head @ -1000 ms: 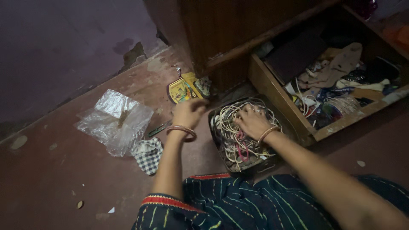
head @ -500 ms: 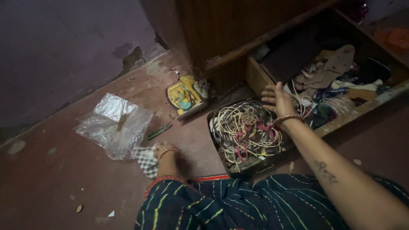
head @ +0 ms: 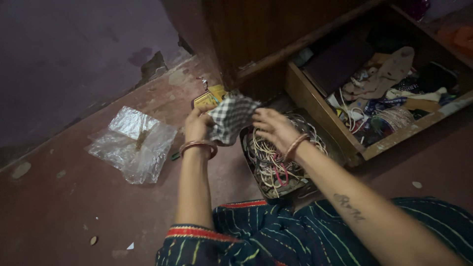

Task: The person sits on the floor and sorts through a cluttered drawer, handling tangled cords, a CD, a small pouch, and other miscellaneous items. They move items around, inspect a pouch, and eventually close the drawer.

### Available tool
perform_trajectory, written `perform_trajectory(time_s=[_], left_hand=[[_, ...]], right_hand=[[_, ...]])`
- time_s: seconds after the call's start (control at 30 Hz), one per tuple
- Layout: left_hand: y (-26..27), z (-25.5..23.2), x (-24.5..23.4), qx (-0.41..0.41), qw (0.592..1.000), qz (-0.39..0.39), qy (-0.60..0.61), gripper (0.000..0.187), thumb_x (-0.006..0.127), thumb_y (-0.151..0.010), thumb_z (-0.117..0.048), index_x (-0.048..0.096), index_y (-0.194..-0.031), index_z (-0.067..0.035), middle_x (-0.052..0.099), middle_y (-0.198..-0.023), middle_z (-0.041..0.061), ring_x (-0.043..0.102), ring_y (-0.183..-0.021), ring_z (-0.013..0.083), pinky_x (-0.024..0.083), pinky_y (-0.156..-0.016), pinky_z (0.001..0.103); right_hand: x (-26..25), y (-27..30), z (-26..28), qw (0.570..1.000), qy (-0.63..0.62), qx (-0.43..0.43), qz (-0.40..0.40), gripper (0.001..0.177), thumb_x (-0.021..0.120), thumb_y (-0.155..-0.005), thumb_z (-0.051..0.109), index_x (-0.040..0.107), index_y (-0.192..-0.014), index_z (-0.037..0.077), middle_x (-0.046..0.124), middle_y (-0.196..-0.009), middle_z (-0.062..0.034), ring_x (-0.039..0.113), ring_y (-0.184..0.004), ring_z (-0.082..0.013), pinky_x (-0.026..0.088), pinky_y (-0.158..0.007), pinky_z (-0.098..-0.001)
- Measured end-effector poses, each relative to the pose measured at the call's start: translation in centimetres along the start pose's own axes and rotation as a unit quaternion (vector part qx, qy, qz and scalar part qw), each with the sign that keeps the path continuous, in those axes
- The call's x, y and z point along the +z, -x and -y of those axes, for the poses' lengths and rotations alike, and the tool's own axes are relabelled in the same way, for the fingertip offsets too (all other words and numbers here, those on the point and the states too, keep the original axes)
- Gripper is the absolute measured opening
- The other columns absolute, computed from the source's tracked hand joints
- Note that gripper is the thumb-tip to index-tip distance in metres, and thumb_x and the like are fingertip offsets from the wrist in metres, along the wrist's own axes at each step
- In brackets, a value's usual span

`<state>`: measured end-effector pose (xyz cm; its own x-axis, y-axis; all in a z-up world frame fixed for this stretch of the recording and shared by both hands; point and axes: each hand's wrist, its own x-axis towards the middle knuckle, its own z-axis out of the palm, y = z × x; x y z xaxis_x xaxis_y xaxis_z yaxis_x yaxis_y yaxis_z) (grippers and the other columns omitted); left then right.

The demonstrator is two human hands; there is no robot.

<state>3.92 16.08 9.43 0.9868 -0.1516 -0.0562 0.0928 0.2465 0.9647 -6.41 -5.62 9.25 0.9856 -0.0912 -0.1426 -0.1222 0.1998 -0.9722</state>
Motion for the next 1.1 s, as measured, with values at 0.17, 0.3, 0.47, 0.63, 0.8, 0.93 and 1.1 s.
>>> perform_trajectory(time_s=[0.17, 0.3, 0.47, 0.63, 0.8, 0.93, 1.1], left_hand=[[2.3, -2.7, 0.7, -0.077, 0.986, 0.057, 0.139, 0.046, 0.048, -0.071, 0.008, 0.07, -0.11, -0.001, 0.071, -0.092, 0.007, 0.066, -0.08, 0.0189, 0.055, -0.073, 0.029], [1.0, 2.3, 2.8, 0.012, 0.985, 0.039, -0.168, 0.034, 0.058, -0.084, 0.0, 0.07, -0.116, 0.0, 0.075, -0.101, 0.008, 0.069, -0.09, 0.0182, 0.055, -0.08, 0.03], [0.8, 6.8, 4.1, -0.09, 0.968, 0.139, -0.191, 0.048, 0.059, -0.077, 0.004, 0.071, -0.122, -0.004, 0.077, -0.1, 0.016, 0.069, -0.085, 0.0251, 0.055, -0.077, 0.038], [3.2, 4.9, 6.2, 0.155, 0.887, 0.038, -0.433, 0.033, 0.065, -0.09, -0.017, 0.081, -0.118, -0.017, 0.079, -0.104, 0.019, 0.076, -0.093, 0.0334, 0.058, -0.091, 0.042], [3.6, 2.9, 6.3, 0.362, 0.75, -0.262, -0.488, 0.056, 0.074, -0.089, -0.035, 0.065, -0.139, -0.01, 0.061, -0.133, 0.032, 0.056, -0.115, 0.0482, 0.043, -0.101, 0.05], [2.2, 4.0, 6.1, 0.1, 0.994, 0.003, -0.041, 0.039, 0.045, -0.105, -0.033, 0.062, -0.128, -0.007, 0.065, -0.131, 0.013, 0.059, -0.121, 0.0232, 0.043, -0.106, 0.035], [2.5, 7.2, 7.2, 0.045, 0.987, 0.068, 0.141, 0.03, 0.055, -0.108, -0.021, 0.065, -0.111, 0.008, 0.066, -0.104, 0.012, 0.059, -0.096, 0.0229, 0.048, -0.087, 0.039]], right_hand=[[3.9, 0.7, -0.8, 0.967, -0.205, 0.131, 0.072, 0.073, 0.042, -0.093, 0.063, 0.038, -0.149, 0.017, 0.053, -0.146, -0.0062, 0.056, -0.128, -0.0288, 0.045, -0.108, -0.0542], [5.6, -1.7, -4.3, 0.916, -0.368, 0.079, 0.141, 0.066, 0.055, -0.094, 0.061, 0.056, -0.137, 0.011, 0.064, -0.126, -0.0126, 0.063, -0.116, -0.0267, 0.05, -0.099, -0.0519], [3.7, -7.8, -10.0, 0.933, -0.317, 0.095, -0.143, 0.036, 0.066, -0.102, 0.035, 0.064, -0.126, 0.007, 0.066, -0.117, -0.0119, 0.063, -0.102, -0.0284, 0.051, -0.084, -0.0469], [1.1, -9.3, -9.4, 0.961, -0.076, 0.052, -0.262, 0.035, 0.062, -0.102, 0.031, 0.068, -0.123, 0.004, 0.073, -0.115, -0.0143, 0.066, -0.097, -0.0247, 0.053, -0.087, -0.0429], [5.1, -4.4, -4.9, 0.968, -0.249, -0.012, -0.014, 0.043, 0.053, -0.103, 0.039, 0.063, -0.129, 0.007, 0.066, -0.129, -0.0106, 0.06, -0.12, -0.0244, 0.049, -0.102, -0.0418], [8.0, -2.9, -3.9, 0.979, -0.199, 0.009, -0.031, 0.051, 0.038, -0.104, 0.053, 0.062, -0.131, 0.017, 0.065, -0.134, 0.0009, 0.057, -0.128, -0.016, 0.044, -0.107, -0.0329], [5.0, -6.1, -4.7, 0.973, 0.047, -0.191, -0.123, 0.055, 0.039, -0.111, 0.047, 0.067, -0.119, 0.001, 0.071, -0.124, -0.0218, 0.065, -0.114, -0.033, 0.05, -0.103, -0.045]])
